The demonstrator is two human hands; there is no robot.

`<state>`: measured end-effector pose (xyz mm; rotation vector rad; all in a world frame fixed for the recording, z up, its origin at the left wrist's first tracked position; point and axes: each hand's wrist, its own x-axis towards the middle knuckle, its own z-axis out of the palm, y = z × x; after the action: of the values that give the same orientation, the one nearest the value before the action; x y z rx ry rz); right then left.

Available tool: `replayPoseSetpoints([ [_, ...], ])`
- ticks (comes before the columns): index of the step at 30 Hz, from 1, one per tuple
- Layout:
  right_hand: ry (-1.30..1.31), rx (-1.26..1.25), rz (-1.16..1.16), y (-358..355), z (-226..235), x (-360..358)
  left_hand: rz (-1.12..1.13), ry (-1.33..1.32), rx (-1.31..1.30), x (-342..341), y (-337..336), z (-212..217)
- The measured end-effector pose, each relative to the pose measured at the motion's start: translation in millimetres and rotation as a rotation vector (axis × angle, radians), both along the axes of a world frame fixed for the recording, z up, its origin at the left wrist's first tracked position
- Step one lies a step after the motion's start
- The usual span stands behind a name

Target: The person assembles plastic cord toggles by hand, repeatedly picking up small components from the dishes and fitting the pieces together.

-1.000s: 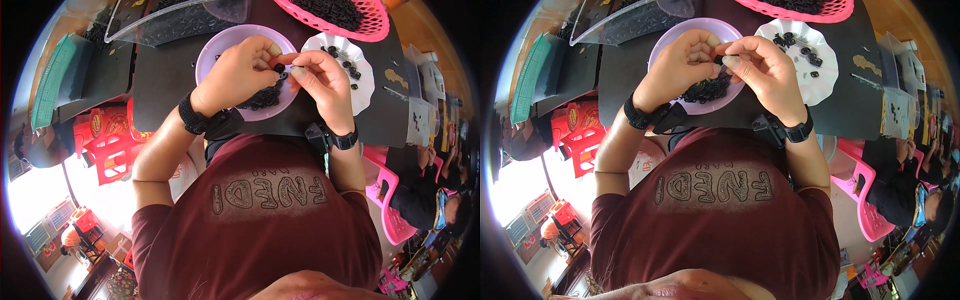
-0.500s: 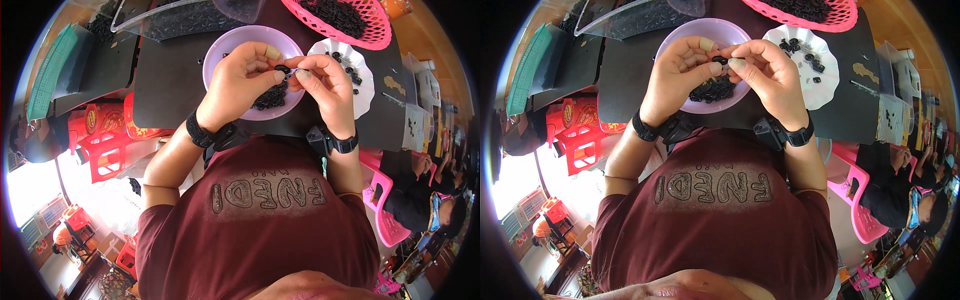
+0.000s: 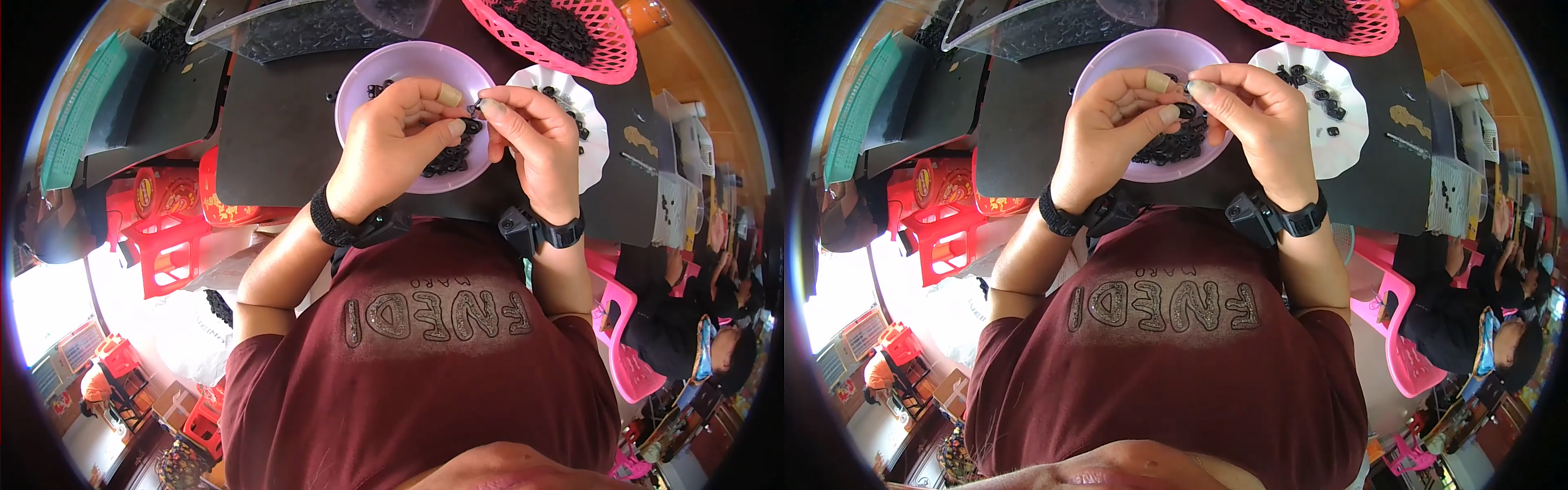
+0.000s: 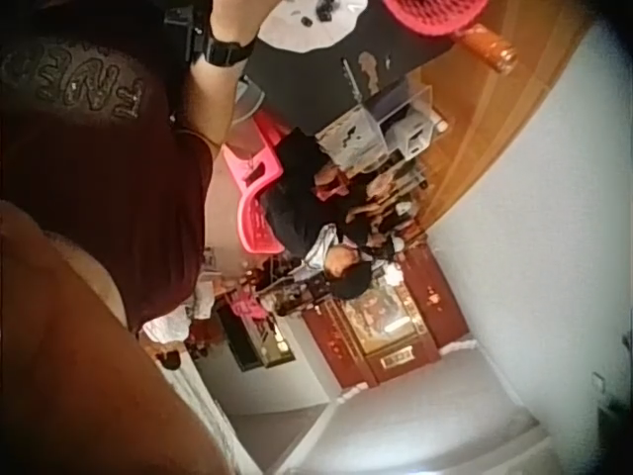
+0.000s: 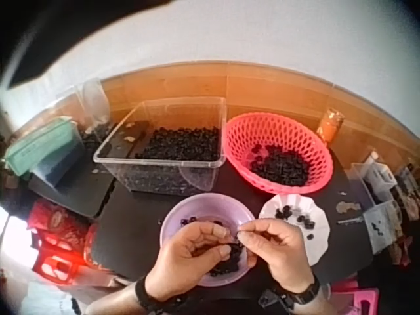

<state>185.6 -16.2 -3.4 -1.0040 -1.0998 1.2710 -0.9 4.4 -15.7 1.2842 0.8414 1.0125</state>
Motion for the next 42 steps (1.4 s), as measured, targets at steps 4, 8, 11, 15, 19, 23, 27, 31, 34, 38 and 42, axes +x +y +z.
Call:
replayPoseSetpoints([
  [4, -0.069, -0.002, -0.015, 1.3, 2.3, -4.1, 0.031, 0.006, 0.054, 1.6, -1.5, -1.1],
  [8, -0.127, 0.009, -0.043, 2.8, 0.5, -5.1, 0.045, 0.019, 0.076, 1.3, -1.1, -1.7],
  [11, -0.139, 0.008, -0.034, 3.8, 0.1, -4.8, 0.062, 0.037, 0.089, 0.4, -0.7, -1.7],
  [15, -0.136, -0.005, -0.033, 3.6, 0.9, -5.7, 0.023, 0.123, 0.101, -1.8, -0.2, 3.4],
  [19, -0.165, -0.018, -0.017, 4.2, 3.3, -6.4, 0.087, 0.045, 0.089, -1.1, 0.3, -2.2],
  [23, -0.157, 0.002, 0.027, 5.0, 4.7, -7.5, 0.044, 0.097, 0.111, -3.4, 1.4, 2.6],
  [27, -0.197, -0.002, 0.064, 5.0, 5.5, -6.6, 0.037, 0.066, 0.086, -4.0, 3.4, 3.2],
  [31, -0.274, 0.031, 0.053, 4.3, 6.3, -8.9, -0.016, 0.020, 0.006, -7.2, 7.7, 1.2],
  [34, -0.434, 0.169, 0.082, 4.9, 4.1, -4.4, -0.046, -0.083, -0.043, -9.4, 10.6, 0.4],
  [38, -0.698, 0.362, 0.068, 2.4, 5.3, -4.6, -0.079, -0.122, -0.113, -12.6, 13.6, 7.5],
  [42, -0.693, 0.463, 0.007, 3.0, -2.0, -5.7, -0.113, -0.127, -0.161, -11.9, 15.7, 10.5],
])
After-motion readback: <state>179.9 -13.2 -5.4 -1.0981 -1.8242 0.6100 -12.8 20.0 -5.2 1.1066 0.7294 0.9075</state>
